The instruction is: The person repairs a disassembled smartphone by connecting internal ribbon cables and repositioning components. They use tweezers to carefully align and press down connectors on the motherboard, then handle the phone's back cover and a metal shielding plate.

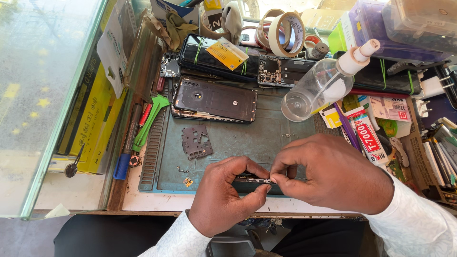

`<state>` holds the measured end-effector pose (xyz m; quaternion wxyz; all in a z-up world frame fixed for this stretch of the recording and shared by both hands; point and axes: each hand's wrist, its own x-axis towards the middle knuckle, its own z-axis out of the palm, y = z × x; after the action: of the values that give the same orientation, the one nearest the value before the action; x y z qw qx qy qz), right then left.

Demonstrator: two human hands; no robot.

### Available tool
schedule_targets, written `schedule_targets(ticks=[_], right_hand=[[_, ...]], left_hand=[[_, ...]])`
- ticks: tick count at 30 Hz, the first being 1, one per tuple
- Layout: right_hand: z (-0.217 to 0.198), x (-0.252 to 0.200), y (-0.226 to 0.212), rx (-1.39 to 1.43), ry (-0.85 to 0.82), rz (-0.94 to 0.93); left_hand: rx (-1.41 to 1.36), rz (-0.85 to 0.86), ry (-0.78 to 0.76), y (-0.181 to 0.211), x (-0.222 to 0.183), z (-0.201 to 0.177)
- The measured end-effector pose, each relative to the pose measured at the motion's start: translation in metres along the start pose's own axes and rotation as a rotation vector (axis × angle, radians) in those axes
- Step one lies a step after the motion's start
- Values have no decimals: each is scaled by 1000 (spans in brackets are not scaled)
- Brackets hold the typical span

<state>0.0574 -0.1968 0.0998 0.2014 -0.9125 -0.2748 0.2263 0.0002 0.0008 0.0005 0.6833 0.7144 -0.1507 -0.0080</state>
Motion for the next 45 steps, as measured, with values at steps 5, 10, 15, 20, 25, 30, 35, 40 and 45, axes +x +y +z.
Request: schedule_targets(ticks=[5,10,15,20,25,30,35,40,45], right_hand=[[-4,3,-11,-88,-43,90],[-7,5,-17,-125,-45,37],[-6,6,-19,-168,-114,174],[-9,6,-12,-21,-84,56],[-6,8,-8,-39,-108,109],[-8,12,-10,-57,-126,123],[-8,13,-16,-103,-143,191],[-8,13,-19,-131,-160,211],[-12,15,-18,-75,-165,104]], left_hand=[[-10,-4,2,-1,0,1],[-30,-11,-3,-2,-1,1],[-15,11,-11,-2,-2,0],[-46,22,-2,-2,-2,1],[-29,55,9,-3,-2,0],[-44,-6,-1,-1,-1,0],[-46,12,-3,-2,-1,-1],[-53,-1,-8,-2,-2,-1],[-6,37,8,-2,-2,-1]])
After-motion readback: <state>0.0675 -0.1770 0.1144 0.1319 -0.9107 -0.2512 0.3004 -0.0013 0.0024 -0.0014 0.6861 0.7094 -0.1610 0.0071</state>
